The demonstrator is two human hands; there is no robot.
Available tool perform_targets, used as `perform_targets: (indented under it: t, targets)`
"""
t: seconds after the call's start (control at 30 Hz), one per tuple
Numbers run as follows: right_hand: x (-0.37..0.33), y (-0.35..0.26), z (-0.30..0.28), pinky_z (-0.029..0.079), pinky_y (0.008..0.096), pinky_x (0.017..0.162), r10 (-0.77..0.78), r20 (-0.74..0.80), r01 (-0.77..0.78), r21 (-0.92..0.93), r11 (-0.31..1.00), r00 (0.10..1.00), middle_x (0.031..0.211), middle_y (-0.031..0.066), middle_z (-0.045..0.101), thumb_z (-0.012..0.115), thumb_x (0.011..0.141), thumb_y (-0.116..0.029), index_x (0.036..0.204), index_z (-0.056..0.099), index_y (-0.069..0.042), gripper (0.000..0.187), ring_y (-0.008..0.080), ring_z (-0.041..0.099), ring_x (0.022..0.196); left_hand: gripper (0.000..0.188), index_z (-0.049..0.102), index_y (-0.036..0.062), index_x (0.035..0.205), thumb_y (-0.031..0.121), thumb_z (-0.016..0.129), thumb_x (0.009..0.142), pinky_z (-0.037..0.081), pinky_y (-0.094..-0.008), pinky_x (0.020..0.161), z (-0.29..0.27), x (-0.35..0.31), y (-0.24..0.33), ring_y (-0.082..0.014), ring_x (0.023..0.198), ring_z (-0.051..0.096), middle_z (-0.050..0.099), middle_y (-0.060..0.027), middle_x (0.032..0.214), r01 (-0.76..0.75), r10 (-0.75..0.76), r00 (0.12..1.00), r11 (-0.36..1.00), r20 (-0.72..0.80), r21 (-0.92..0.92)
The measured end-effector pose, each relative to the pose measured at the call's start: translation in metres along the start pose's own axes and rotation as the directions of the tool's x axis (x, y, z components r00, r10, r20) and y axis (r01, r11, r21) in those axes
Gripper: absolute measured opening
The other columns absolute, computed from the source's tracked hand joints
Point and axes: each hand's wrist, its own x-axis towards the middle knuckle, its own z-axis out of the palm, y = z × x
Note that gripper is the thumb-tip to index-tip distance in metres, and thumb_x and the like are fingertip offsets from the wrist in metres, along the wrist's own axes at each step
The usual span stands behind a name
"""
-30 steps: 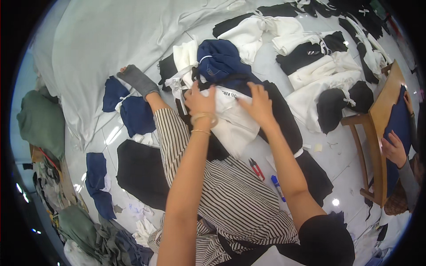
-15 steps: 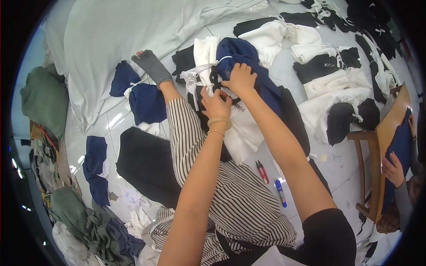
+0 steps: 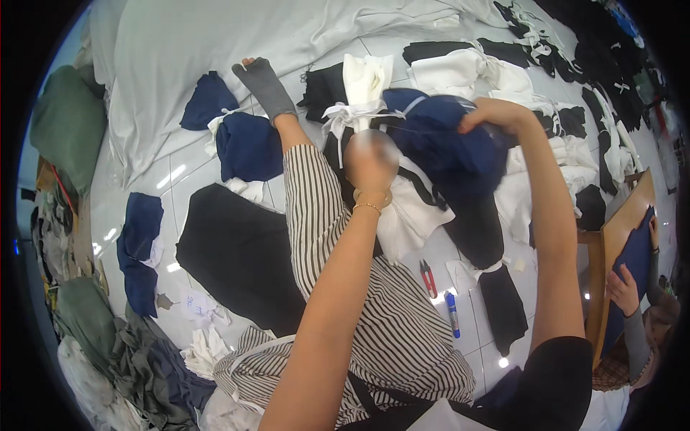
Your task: The person sits on the floor and bundles folded garments with white ribbons. They write on small white tags with a blue marker and attach the tags to the bundles. The person handles several dark-colored garments and places the finished bundles aside.
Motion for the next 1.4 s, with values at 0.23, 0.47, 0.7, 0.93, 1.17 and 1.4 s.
perform_targets:
  t: [0.23, 0.47, 0.7, 0.93, 1.17, 1.4]
  targets:
    - [0.021, 0.096, 0.035, 0.052, 0.0378, 0.087, -0.008, -0.397, -0.292, -0.69, 0.662, 0.918, 0.107, 0.0175, 0.068, 0.08, 0.062, -0.027, 0.108, 0.07, -0.004, 0.053, 0.0323, 0.064, 0.103, 0.035, 0.059, 0.0227, 0.107, 0.017, 0.074, 0.075, 0.03, -0.0754, 0.099, 0.014, -0.017, 0.009, -0.0368, 0.138, 0.028, 0.021, -0.0113, 0.155, -0.126, 0.108, 0.988, 0.977, 0.108, 0.175]
    - [0.102, -0.029, 0.112, 0.049, 0.0422, 0.092, -0.722, -0.381, 0.426, -0.614, 0.665, 0.577, 0.114, 0.0125, 0.06, 0.065, 0.071, -0.008, 0.113, 0.065, -0.009, 0.041, 0.0328, 0.056, 0.11, 0.043, 0.061, 0.0196, 0.12, 0.029, 0.076, 0.08, 0.036, -0.0729, 0.091, 0.01, -0.035, 0.013, -0.0381, 0.139, 0.023, 0.014, -0.0186, 0.159, -0.209, 0.172, 0.972, 0.946, 0.163, 0.247]
    - [0.172, -0.075, 0.126, 0.052, 0.0407, 0.072, -0.721, -0.266, 0.36, -0.725, 0.587, 0.64, 0.078, 0.0118, 0.069, 0.068, 0.079, -0.02, 0.086, 0.072, -0.005, 0.017, 0.029, 0.067, 0.077, 0.042, 0.062, 0.0209, 0.118, 0.026, 0.076, 0.079, 0.037, -0.0706, 0.091, 0.012, -0.035, 0.005, -0.0369, 0.139, 0.023, 0.011, -0.0158, 0.159, -0.232, 0.199, 0.968, 0.942, 0.151, 0.242]
    - [0.154, -0.082, 0.09, 0.048, 0.0372, 0.071, -0.71, -0.346, 0.388, -0.652, 0.652, 0.613, 0.085, 0.0125, 0.064, 0.07, 0.08, -0.019, 0.089, 0.07, -0.008, 0.014, 0.0271, 0.063, 0.079, 0.042, 0.063, 0.0173, 0.12, 0.023, 0.073, 0.079, 0.035, -0.0719, 0.095, 0.006, -0.037, 0.017, -0.039, 0.139, 0.022, 0.008, -0.0173, 0.16, -0.195, 0.153, 0.968, 0.958, 0.2, 0.212]
    - [0.166, -0.034, 0.105, 0.052, 0.0423, 0.072, -0.638, -0.28, 0.13, -0.846, 0.517, 0.717, 0.081, 0.013, 0.066, 0.063, 0.075, -0.003, 0.096, 0.064, -0.008, 0.022, 0.0303, 0.066, 0.077, 0.043, 0.062, 0.0209, 0.121, 0.025, 0.073, 0.08, 0.033, -0.0728, 0.096, 0.007, -0.032, 0.014, -0.0385, 0.141, 0.02, 0.008, -0.0159, 0.161, -0.238, 0.198, 0.951, 0.958, 0.238, 0.157]
    - [0.132, -0.061, 0.079, 0.051, 0.0396, 0.071, -0.518, -0.299, 0.301, -0.547, 0.781, 0.801, 0.077, 0.0142, 0.065, 0.072, 0.075, -0.014, 0.103, 0.061, -0.003, 0.032, 0.0317, 0.066, 0.076, 0.041, 0.063, 0.0201, 0.118, 0.023, 0.073, 0.079, 0.033, -0.0714, 0.097, 0.005, -0.034, 0.009, -0.0362, 0.14, 0.021, 0.007, -0.0139, 0.161, -0.207, 0.173, 0.967, 0.962, 0.189, 0.179]
